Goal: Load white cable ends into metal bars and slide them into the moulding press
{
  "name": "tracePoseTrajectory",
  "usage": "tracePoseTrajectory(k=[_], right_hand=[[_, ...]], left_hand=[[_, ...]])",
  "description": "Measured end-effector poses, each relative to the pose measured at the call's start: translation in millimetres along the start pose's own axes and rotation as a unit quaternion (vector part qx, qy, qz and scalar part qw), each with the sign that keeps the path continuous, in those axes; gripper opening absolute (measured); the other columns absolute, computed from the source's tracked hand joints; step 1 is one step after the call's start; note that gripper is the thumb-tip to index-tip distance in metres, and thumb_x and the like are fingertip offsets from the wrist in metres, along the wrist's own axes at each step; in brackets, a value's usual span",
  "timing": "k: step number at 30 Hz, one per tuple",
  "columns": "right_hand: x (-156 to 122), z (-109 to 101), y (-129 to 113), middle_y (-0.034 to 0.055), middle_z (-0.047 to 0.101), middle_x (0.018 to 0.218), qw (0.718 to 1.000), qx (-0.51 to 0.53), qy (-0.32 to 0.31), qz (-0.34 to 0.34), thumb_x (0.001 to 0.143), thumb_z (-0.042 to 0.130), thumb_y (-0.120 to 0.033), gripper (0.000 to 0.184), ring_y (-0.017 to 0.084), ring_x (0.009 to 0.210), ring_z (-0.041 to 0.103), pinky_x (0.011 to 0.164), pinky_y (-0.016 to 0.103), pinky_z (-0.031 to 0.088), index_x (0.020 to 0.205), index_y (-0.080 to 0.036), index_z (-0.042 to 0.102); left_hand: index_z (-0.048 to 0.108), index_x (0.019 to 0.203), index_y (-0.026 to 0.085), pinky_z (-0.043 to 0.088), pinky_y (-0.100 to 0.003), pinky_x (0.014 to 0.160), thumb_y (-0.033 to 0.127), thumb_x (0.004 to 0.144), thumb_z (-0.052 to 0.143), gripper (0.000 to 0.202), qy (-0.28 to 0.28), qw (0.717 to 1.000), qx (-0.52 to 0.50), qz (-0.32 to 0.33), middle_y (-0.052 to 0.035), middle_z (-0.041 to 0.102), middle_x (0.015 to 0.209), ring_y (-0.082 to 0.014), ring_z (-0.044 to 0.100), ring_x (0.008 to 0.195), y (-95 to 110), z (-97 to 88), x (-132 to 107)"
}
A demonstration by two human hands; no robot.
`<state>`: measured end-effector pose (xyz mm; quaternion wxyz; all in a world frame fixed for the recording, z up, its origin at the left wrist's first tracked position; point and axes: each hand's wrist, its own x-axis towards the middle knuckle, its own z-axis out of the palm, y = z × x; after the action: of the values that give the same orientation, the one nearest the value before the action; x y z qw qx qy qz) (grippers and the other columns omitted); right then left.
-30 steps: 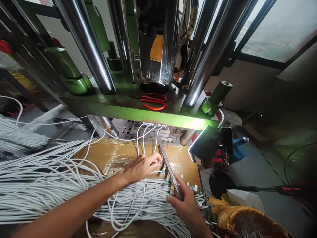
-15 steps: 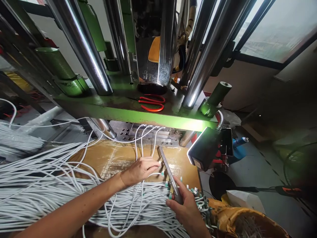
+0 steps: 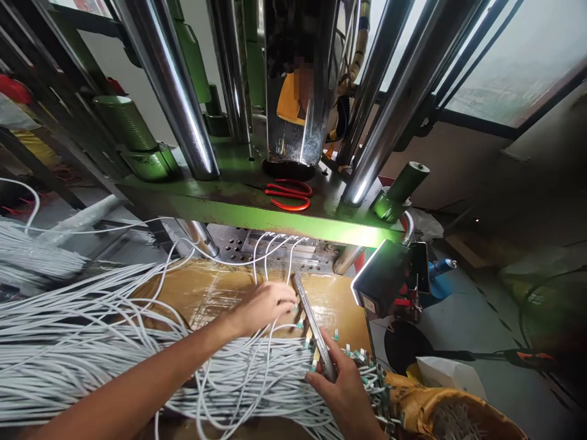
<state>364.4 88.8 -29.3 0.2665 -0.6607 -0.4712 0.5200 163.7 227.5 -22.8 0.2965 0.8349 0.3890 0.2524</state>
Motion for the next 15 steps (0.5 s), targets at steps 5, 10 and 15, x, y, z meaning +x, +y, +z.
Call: tracePoseTrajectory(k=[5,10,15], right_hand=[[-5,-9,-6,0.0115,0.065,0.114,0.947,-0.308,0.033,-0.084,0.069,0.065,-0.026,0.064,0.035,0.106,0.057,0.083,0.041,0.047,0.132,-0.023,0.055],[43,-24,-49,0.0122,0.065,0.109,0.891,-0.402,0.067,-0.199,0.08,0.063,-0.036,0.044,0.032,0.103,0.059,0.083,0.044,0.049,0.122,-0.021,0.062],[159,4,-125,0.0175,0.062,0.119,0.882,-0.291,0.166,-0.332,0.089,0.055,-0.03,0.033,0.032,0.116,0.052,0.103,0.05,0.036,0.115,-0.012,0.062]], left_hand=[[0.05,0.131,0.016,0.023,-0.056,0.112,0.035,0.072,0.076,0.067,0.23,0.954,0.133,-0.136,-0.018,0.047,0.14,-0.0407,0.034,0.134,-1,-18.0,34],[0.026,0.149,0.023,0.023,-0.064,0.107,0.029,0.073,0.074,0.09,0.201,0.935,0.19,-0.222,-0.0173,0.013,0.158,-0.0468,0.023,0.138,-19,10.2,26],[0.028,0.148,0.027,0.044,-0.046,0.094,0.006,0.079,0.052,0.077,0.242,0.933,0.057,-0.26,-0.0161,0.032,0.15,-0.0356,0.054,0.117,-39,3.2,14]])
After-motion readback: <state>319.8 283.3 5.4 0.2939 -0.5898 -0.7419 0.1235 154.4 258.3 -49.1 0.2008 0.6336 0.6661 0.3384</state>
